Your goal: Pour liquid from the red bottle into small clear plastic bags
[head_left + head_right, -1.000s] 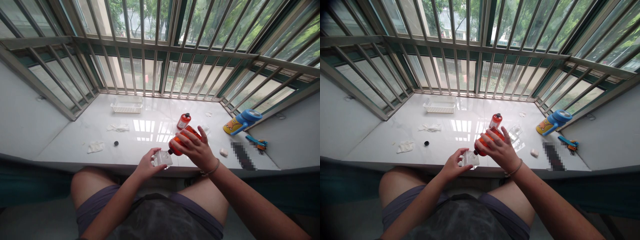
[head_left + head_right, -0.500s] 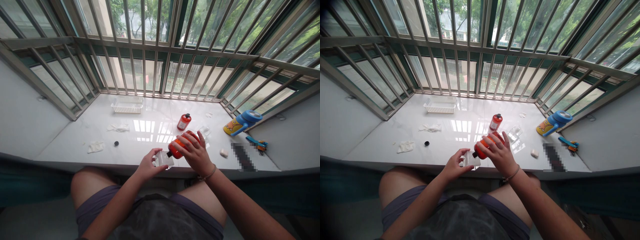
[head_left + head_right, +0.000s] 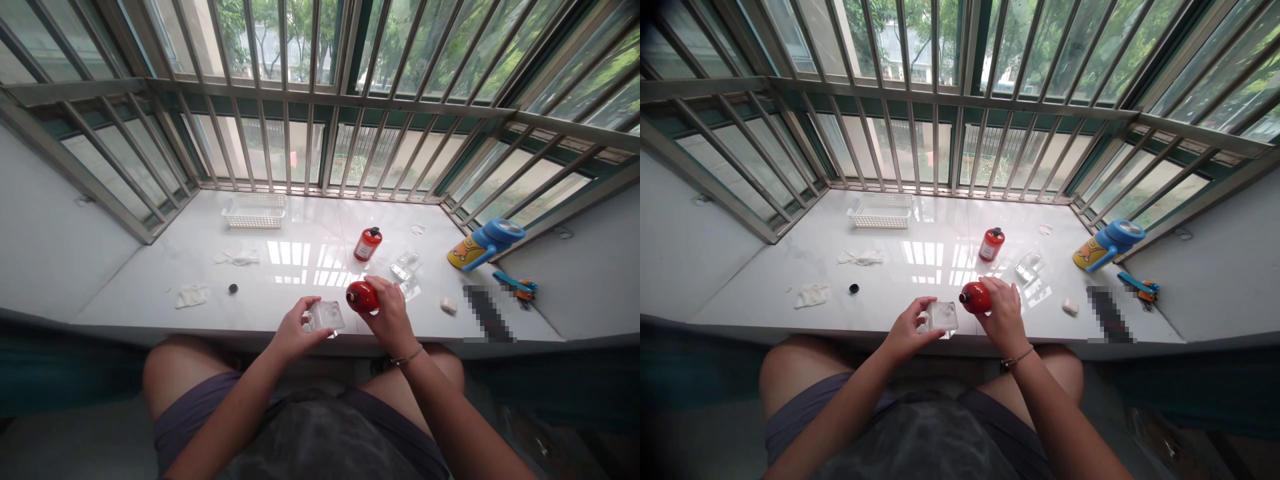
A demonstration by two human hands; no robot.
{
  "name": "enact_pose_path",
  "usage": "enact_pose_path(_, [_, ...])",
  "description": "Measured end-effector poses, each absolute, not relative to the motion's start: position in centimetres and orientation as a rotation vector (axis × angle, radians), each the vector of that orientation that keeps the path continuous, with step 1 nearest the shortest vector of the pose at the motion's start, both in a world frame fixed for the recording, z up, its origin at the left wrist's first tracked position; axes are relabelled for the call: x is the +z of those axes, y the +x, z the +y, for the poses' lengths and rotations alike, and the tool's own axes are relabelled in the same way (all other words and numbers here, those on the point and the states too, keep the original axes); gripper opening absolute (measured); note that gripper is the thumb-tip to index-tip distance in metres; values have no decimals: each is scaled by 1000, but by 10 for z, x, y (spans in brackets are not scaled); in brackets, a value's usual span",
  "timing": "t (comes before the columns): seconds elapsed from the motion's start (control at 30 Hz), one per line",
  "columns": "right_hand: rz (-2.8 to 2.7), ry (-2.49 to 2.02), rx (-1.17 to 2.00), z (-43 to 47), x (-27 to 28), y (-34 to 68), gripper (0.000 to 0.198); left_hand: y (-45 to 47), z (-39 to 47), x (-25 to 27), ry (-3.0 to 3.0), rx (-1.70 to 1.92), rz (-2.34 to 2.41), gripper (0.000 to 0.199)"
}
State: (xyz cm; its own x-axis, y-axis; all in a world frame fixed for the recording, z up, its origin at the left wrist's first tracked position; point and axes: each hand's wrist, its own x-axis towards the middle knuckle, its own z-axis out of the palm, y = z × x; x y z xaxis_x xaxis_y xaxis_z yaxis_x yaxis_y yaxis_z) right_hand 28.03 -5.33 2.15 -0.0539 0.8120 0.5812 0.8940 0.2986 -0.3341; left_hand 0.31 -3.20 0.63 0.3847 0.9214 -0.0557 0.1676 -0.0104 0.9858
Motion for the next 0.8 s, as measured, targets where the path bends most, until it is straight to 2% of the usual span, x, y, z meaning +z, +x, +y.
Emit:
enact_pose_path(0.27, [-1428, -1553, 299, -50, -28, 284, 82, -5, -14, -10, 1437, 879, 972, 70])
enact_pose_path(0.43, [-1257, -1526, 554, -45, -47, 274, 89, -17, 4, -20, 1561, 892, 955, 75])
enact_pose_path(0.63, [-1217, -1519, 716, -39, -46, 251, 83, -30, 15, -31, 1662, 836, 952, 79])
enact_pose_path(0.8, [-1221, -1519, 807, -34, -42, 244, 87, -40, 24, -32, 1715, 785, 996, 80])
